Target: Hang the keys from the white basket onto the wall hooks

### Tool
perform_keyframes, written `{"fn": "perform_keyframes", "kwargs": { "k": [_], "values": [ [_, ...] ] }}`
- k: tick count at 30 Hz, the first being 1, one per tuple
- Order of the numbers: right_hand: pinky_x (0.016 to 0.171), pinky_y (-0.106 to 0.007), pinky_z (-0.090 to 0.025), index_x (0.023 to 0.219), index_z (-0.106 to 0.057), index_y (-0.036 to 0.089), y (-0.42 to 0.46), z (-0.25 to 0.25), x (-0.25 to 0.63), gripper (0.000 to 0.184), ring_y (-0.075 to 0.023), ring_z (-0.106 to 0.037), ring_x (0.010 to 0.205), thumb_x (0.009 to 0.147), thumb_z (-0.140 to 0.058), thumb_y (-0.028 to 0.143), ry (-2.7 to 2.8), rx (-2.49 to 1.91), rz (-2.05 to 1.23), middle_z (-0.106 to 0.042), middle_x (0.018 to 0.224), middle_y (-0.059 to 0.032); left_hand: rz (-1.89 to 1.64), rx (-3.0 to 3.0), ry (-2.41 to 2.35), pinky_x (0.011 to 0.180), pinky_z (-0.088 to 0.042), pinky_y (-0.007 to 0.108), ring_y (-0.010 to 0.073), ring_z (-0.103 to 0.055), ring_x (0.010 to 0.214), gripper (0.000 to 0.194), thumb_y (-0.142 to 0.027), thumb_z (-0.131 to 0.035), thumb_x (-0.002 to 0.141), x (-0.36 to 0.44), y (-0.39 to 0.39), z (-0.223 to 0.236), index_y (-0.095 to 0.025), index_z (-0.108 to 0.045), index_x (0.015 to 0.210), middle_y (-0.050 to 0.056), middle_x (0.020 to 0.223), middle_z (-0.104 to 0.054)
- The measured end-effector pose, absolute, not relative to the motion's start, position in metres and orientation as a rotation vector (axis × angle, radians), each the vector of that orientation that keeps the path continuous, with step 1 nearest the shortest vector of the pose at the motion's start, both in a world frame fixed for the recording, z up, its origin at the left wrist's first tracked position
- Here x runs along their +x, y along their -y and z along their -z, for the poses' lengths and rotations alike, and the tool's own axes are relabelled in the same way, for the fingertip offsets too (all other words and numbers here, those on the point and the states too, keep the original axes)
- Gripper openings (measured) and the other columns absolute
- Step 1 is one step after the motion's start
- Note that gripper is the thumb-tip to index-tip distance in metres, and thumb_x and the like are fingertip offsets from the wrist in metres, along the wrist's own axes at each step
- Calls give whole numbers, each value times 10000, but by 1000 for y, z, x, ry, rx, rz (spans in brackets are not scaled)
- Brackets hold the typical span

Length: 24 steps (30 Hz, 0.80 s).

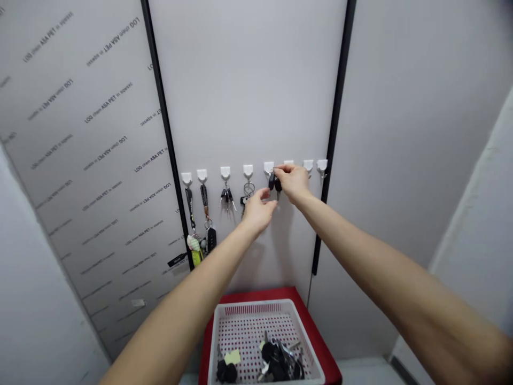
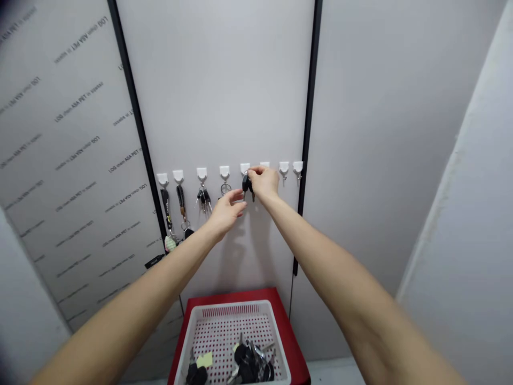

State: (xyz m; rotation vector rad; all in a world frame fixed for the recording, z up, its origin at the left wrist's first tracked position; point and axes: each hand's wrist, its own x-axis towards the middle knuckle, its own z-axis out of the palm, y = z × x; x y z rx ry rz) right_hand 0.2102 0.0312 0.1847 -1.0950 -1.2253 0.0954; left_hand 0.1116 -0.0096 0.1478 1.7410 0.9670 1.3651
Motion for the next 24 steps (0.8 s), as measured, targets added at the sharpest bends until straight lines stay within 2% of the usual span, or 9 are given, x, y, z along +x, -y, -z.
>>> {"fn": "perform_keyframes", "kwargs": {
  "k": [5,8,11,14,16,18,21,24],
  "values": [
    [475,-209,-369,613,-572,122,-44,-179,209,190,-92,-474,457,595,-431,248,1261,-1247,-118,-551,527,-22,-1334,1782,-1033,690,-377,244,130,-478,827,408,-154,-469,610,111,2,-145,-149,-419,1015,78,1032,-474],
    [503,-213,-376,644,-575,117,-46,-170,210,213,-96,-485,480,616,-409,247,1292,-1255,-130,-557,537,-29,-1303,1791,-1039,701,-375,250,135,-476,833,410,-147,-471,611,110,1,-138,-138,-420,1018,85,1041,-471],
    [562,-222,-383,730,-576,114,-43,-164,213,237,-103,-504,545,628,-393,226,1317,-1235,-138,-576,606,-44,-1286,1757,-1034,701,-375,244,129,-477,826,411,-131,-476,607,107,3,-130,-133,-425,1015,91,1041,-471],
    [637,-245,-378,815,-561,121,-33,-152,217,269,-118,-506,654,617,-396,201,1335,-1222,-12,-574,755,-62,-1261,1694,-1020,676,-384,241,121,-484,791,391,-120,-475,603,101,9,-112,-124,-442,993,102,1026,-476],
    [658,-258,-372,863,-542,131,-21,-132,219,296,-126,-493,706,611,-395,183,1383,-1209,104,-545,846,-68,-1230,1659,-1010,678,-382,240,111,-488,760,362,-114,-471,600,95,13,-87,-112,-462,962,105,1000,-489],
    [652,-256,-371,880,-534,141,-5,-98,220,308,-125,-482,714,609,-390,158,1538,-1217,127,-532,853,-62,-1160,1647,-1030,704,-371,238,104,-488,749,322,-108,-471,592,88,19,-49,-106,-490,914,96,953,-514],
    [629,-236,-372,824,-566,153,25,-31,218,277,-114,-486,658,608,-393,137,1981,-1305,-145,-556,750,-46,-952,1729,-1143,727,-357,250,117,-485,757,295,-120,-470,583,78,34,19,-113,-511,875,76,883,-544],
    [621,-222,-360,791,-584,173,53,29,217,251,-122,-496,662,596,-428,154,2343,-1375,-452,-578,730,-39,-690,1892,-1268,713,-354,260,135,-478,756,338,-144,-477,567,73,52,75,-127,-502,903,66,884,-540]
  ]
}}
